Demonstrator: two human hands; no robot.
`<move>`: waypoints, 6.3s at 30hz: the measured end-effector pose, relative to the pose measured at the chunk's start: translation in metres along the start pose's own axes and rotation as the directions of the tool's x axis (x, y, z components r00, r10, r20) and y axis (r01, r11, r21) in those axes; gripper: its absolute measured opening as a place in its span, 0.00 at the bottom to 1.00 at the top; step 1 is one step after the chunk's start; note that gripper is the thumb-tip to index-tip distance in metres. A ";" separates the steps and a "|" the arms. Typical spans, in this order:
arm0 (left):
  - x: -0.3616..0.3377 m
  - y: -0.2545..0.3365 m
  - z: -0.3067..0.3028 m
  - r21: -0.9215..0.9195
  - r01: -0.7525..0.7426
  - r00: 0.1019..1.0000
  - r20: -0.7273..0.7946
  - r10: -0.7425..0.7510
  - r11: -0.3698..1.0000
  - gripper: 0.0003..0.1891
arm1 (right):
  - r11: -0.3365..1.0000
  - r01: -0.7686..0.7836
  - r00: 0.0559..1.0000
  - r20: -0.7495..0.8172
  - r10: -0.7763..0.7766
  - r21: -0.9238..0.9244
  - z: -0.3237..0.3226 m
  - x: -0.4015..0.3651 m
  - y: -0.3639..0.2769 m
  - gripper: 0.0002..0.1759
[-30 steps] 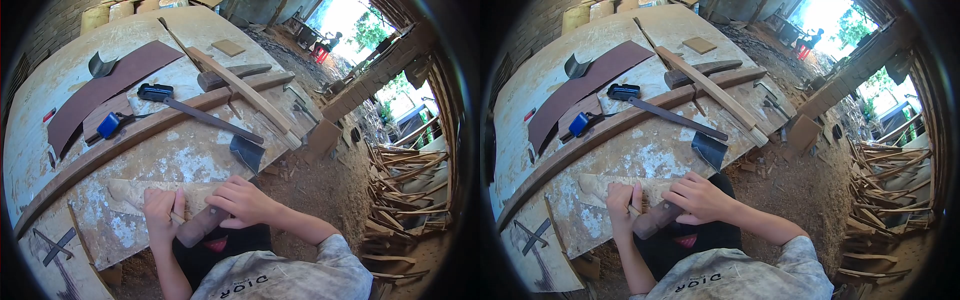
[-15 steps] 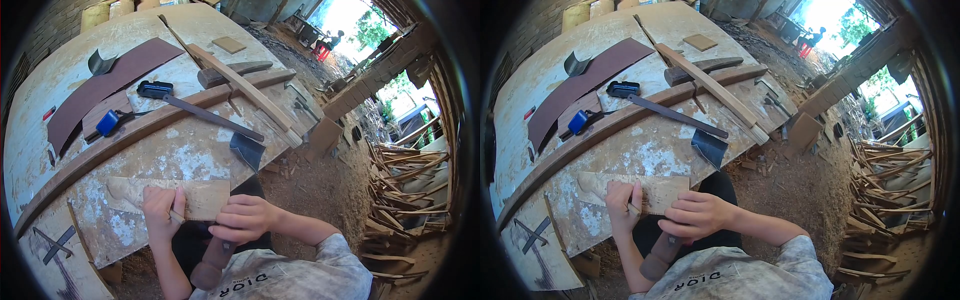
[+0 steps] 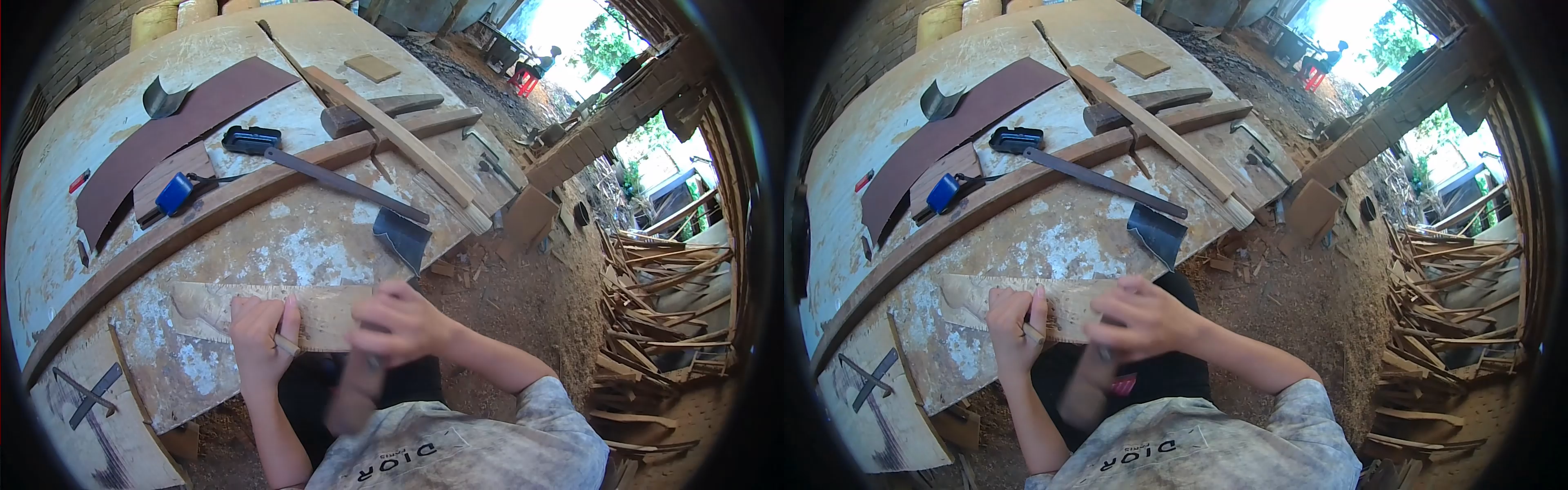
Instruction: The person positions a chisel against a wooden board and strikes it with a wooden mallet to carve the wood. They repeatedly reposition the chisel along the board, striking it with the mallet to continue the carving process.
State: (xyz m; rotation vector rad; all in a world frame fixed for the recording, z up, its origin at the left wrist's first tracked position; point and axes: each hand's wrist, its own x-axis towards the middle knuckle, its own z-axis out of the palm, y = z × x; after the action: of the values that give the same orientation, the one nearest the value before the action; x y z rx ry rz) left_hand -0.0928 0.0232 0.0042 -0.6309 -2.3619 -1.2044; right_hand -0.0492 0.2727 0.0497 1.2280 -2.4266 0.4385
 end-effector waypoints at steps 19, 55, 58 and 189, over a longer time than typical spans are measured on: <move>0.000 0.000 -0.001 0.024 0.006 1.000 0.002 -0.006 1.000 0.18 | 1.000 -0.017 0.997 -0.078 0.016 -0.011 0.012 -0.019 -0.005 0.38; -0.041 0.007 -0.019 0.180 0.140 0.990 0.007 -0.144 0.974 0.17 | 0.176 -0.431 0.475 0.056 0.878 0.885 0.081 -0.014 -0.059 0.40; -0.048 0.005 -0.027 0.204 0.135 0.991 -0.015 -0.135 0.970 0.18 | 0.185 -0.432 0.478 0.050 0.877 0.883 0.083 -0.015 -0.059 0.40; 0.003 0.041 0.031 0.083 -0.131 0.979 0.168 0.116 0.988 0.10 | 0.171 -0.185 0.394 -0.086 0.915 0.968 0.025 -0.052 -0.045 0.32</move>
State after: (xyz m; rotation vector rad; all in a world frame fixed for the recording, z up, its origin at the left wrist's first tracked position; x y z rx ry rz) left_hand -0.0767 0.0712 0.0151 -0.8601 -2.4543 -1.0162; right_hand 0.0111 0.2718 0.0080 -0.0650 -1.7402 2.2040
